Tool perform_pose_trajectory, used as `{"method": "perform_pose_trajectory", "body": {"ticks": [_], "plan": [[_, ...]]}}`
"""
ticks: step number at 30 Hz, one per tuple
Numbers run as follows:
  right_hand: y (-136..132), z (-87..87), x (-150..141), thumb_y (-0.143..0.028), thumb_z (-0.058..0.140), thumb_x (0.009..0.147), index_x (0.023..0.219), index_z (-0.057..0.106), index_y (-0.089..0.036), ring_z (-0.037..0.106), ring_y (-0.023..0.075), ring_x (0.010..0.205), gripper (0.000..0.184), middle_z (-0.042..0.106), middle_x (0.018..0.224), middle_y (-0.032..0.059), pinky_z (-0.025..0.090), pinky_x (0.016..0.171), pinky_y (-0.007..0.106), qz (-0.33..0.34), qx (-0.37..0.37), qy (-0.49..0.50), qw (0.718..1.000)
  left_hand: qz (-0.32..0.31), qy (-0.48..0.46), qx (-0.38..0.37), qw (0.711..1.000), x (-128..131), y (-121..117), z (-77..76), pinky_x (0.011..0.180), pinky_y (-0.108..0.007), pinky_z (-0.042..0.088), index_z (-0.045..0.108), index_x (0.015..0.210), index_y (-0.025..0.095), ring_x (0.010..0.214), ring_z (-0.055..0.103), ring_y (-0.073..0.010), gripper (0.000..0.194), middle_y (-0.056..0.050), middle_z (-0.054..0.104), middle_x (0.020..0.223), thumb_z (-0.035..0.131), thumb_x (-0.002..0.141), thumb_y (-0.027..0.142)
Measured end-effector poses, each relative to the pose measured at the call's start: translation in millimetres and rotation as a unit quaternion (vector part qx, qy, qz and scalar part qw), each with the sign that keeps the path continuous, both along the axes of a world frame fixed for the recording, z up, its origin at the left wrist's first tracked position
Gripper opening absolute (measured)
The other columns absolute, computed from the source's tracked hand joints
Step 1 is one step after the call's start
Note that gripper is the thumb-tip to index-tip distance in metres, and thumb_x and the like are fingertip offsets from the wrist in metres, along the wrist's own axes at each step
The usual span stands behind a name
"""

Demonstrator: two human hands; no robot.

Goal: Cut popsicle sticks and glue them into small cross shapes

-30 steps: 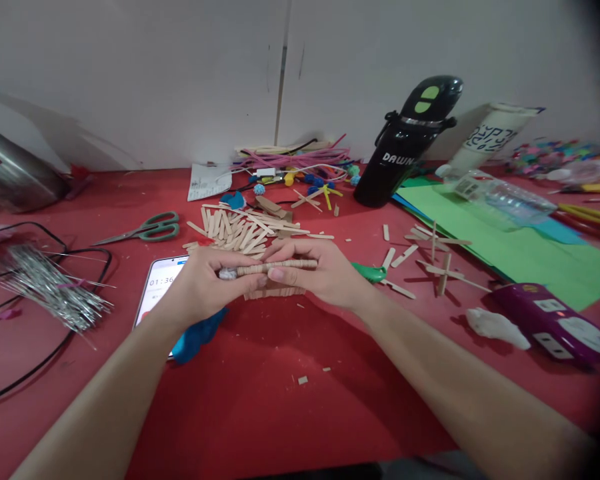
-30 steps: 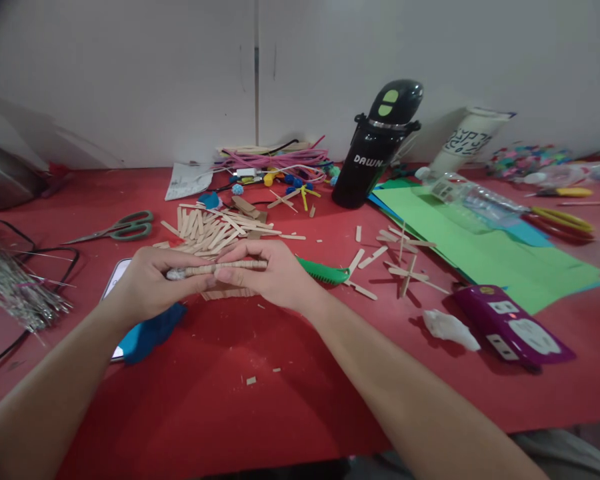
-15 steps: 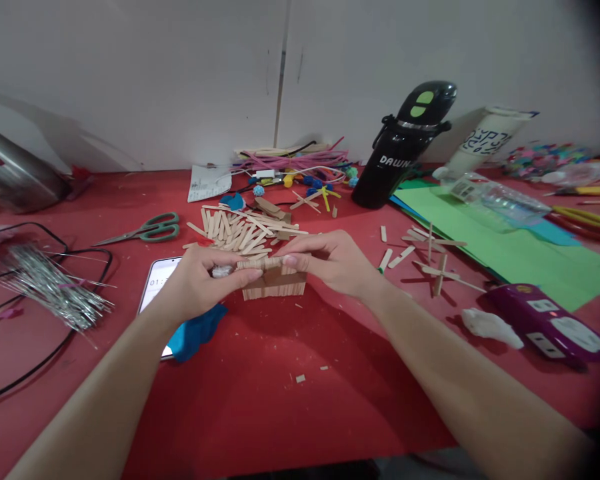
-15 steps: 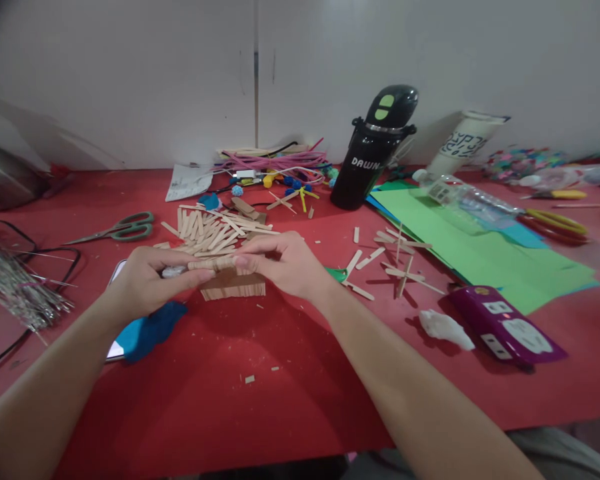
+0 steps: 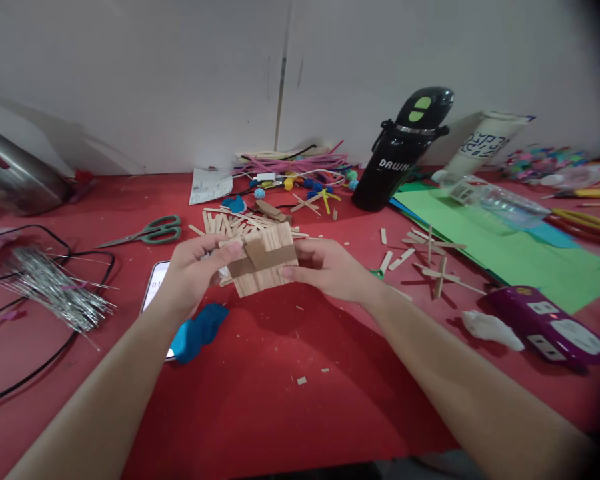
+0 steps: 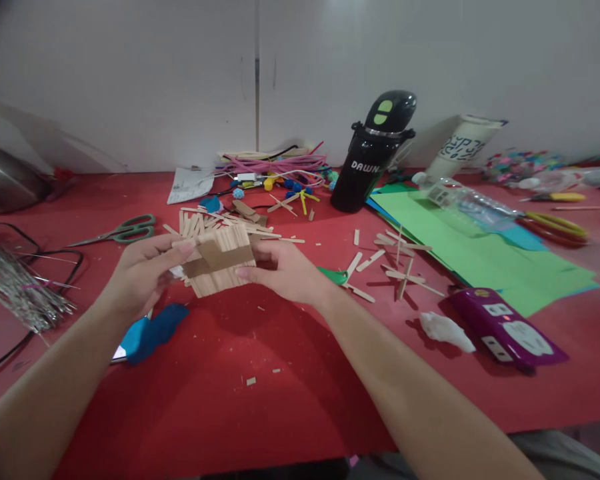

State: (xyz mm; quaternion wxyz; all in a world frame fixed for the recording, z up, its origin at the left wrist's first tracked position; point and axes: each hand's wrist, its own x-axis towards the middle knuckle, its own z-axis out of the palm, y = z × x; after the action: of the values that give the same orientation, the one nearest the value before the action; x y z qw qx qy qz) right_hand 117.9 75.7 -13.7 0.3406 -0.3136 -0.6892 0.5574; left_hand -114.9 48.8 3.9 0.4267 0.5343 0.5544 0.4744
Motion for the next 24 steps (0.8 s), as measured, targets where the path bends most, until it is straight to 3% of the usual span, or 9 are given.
{"method": "perform_pose_trajectory", "body": {"ticks": [2,5,8,13,15,17,20,24], "plan": [[0.7,-0.1,0.0,-0.038,0.079,0.076,0.113,0.072,-0.02,0.07,0.0202,0.097,0.041,0.075,0.109,0.0072,0.054,0.091,0.037,-0.057,-0.014,0.022,0.998,-0.035,-0.025,-0.042,0.998,1.0,-0.6,1.2,0.048,-0.021,0.037,0.066,0.076,0.02,0.054,0.05,-0.0103,0.034,0.001,0.059,0.065,0.072,0.072,0.053],[1.4,-0.3,0.6,-0.041,0.082,0.072,0.108,0.072,-0.019,0.069,0.0177,0.09,0.043,0.075,0.101,0.0068,0.054,0.088,0.035,-0.16,-0.06,0.08,0.982,-0.119,0.023,-0.084,0.989,0.8,-4.3,4.9,0.046,-0.02,0.034,0.056,0.066,0.019,0.049,0.045,-0.0088,0.033,0.005,0.048,0.056,0.074,0.072,0.047],[-0.1,-1.0,-1.5,-0.043,0.085,0.068,0.097,0.073,-0.019,0.067,0.0159,0.081,0.04,0.074,0.091,0.0053,0.054,0.079,0.033,-0.182,-0.095,0.102,0.973,-0.17,0.065,-0.088,0.979,1.3,-8.0,5.5,0.046,-0.021,0.035,0.054,0.062,0.019,0.05,0.046,-0.0091,0.035,0.005,0.048,0.057,0.07,0.076,0.048],[-10.8,-2.4,-16.3,-0.051,0.082,0.069,0.09,0.072,-0.02,0.061,0.015,0.067,0.039,0.069,0.075,0.0016,0.048,0.059,0.029,-0.217,-0.066,0.074,0.971,-0.078,0.105,-0.078,0.988,17.1,-13.3,1.9,0.065,-0.028,0.05,0.063,0.067,0.022,0.07,0.062,-0.0188,0.044,-0.002,0.065,0.067,0.055,0.085,0.062],[-16.6,-2.6,-24.1,-0.053,0.078,0.073,0.088,0.071,-0.021,0.059,0.0144,0.066,0.037,0.067,0.073,0.0009,0.046,0.059,0.028,-0.26,-0.028,0.071,0.962,0.006,0.102,-0.071,0.992,28.1,-16.7,0.9,0.085,-0.032,0.052,0.07,0.08,0.024,0.098,0.066,-0.0244,0.04,-0.005,0.075,0.094,0.054,0.087,0.06],[-22.8,-1.5,-31.4,-0.054,0.075,0.077,0.087,0.069,-0.021,0.057,0.0138,0.066,0.035,0.065,0.073,0.0006,0.045,0.06,0.028,-0.301,0.009,0.069,0.951,0.065,0.088,-0.058,0.992,38.1,-20.1,0.5,0.098,-0.036,0.048,0.073,0.093,0.025,0.117,0.061,-0.0275,0.041,-0.006,0.073,0.113,0.052,0.089,0.06],[-31.8,2.4,-39.9,-0.054,0.069,0.082,0.086,0.065,-0.021,0.054,0.0131,0.065,0.033,0.061,0.072,-0.0004,0.044,0.06,0.028,-0.315,0.015,0.083,0.945,0.07,0.071,-0.052,0.994,46.0,-23.3,1.5,0.096,-0.038,0.05,0.073,0.094,0.022,0.111,0.064,-0.029,0.049,-0.008,0.075,0.109,0.048,0.09,0.063],[-39.7,6.5,-46.3,-0.056,0.063,0.086,0.087,0.062,-0.022,0.062,0.0165,0.081,0.034,0.067,0.085,0.0025,0.051,0.072,0.03,-0.227,-0.023,0.123,0.966,0.093,0.082,-0.006,0.992,42.2,-21.7,3.4,0.081,-0.034,0.054,0.071,0.085,0.019,0.093,0.068,-0.0261,0.051,-0.007,0.075,0.087,0.049,0.089,0.065]]}}
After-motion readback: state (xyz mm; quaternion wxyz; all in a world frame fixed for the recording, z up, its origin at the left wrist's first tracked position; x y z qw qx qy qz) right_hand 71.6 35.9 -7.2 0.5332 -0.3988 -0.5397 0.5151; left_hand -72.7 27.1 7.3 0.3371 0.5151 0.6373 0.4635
